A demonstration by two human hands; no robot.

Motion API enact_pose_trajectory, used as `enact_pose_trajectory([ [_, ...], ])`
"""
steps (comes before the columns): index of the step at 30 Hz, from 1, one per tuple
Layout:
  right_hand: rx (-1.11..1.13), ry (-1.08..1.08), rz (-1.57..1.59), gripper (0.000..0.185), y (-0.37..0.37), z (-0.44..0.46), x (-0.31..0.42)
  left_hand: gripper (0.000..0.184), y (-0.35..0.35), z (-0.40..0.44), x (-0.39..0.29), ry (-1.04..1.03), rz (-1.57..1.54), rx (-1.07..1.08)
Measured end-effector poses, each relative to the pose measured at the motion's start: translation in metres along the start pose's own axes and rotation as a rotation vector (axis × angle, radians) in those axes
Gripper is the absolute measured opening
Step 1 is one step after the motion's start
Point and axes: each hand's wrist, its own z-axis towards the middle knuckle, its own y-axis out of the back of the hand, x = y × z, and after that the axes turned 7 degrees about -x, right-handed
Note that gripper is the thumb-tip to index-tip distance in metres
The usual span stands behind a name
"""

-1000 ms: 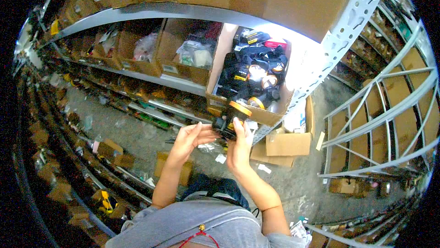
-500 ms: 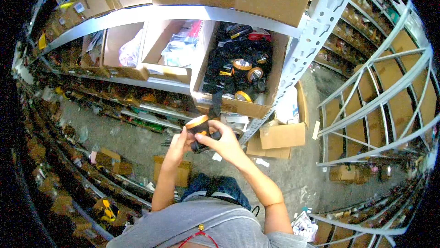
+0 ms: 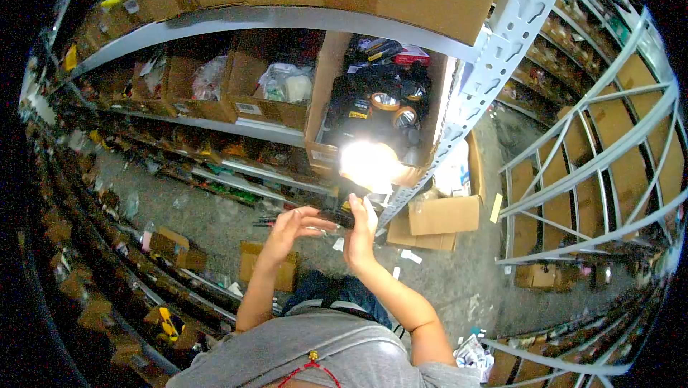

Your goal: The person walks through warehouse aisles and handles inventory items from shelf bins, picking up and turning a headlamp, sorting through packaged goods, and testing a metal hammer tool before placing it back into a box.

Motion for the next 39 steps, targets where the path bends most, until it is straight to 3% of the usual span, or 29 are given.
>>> enact_pose_trajectory([
  [7, 0.038, -0.02, -0.044, 0.02, -0.009, -0.005, 0.02, 0.052, -0.001, -0.001, 0.01, 0.006, -0.013, 0.024],
  [10, 0.229, 0.107, -0.331, 0.025, -0.008, -0.001, 0.022, 0.053, 0.005, 0.0, 0.019, 0.011, -0.016, 0.011],
  [12, 0.237, 0.079, -0.323, 0.025, -0.012, -0.003, 0.024, 0.06, 0.007, -0.001, 0.021, 0.009, 0.108, -0.07],
  [25, 0.21, 0.112, -0.392, 0.025, -0.018, -0.004, 0.021, 0.059, 0.012, -0.001, 0.024, -0.023, 0.14, -0.075],
  [27, 0.198, 0.12, -0.354, 0.025, -0.021, -0.006, 0.023, 0.046, 0.015, -0.002, 0.027, 0.027, 0.031, -0.077],
  [33, 0.243, 0.113, -0.365, 0.029, -0.021, -0.008, 0.029, 0.039, 0.013, -0.001, 0.024, -0.057, 0.0, -0.041],
  [36, 0.321, 0.279, -0.528, 0.033, -0.014, -0.005, 0.024, 0.033, 0.008, -0.003, 0.019, -0.111, 0.034, -0.072],
  [39, 0.332, 0.264, -0.503, 0.031, -0.015, -0.007, 0.026, 0.031, 0.006, -0.003, 0.012, -0.047, 0.077, -0.044],
])
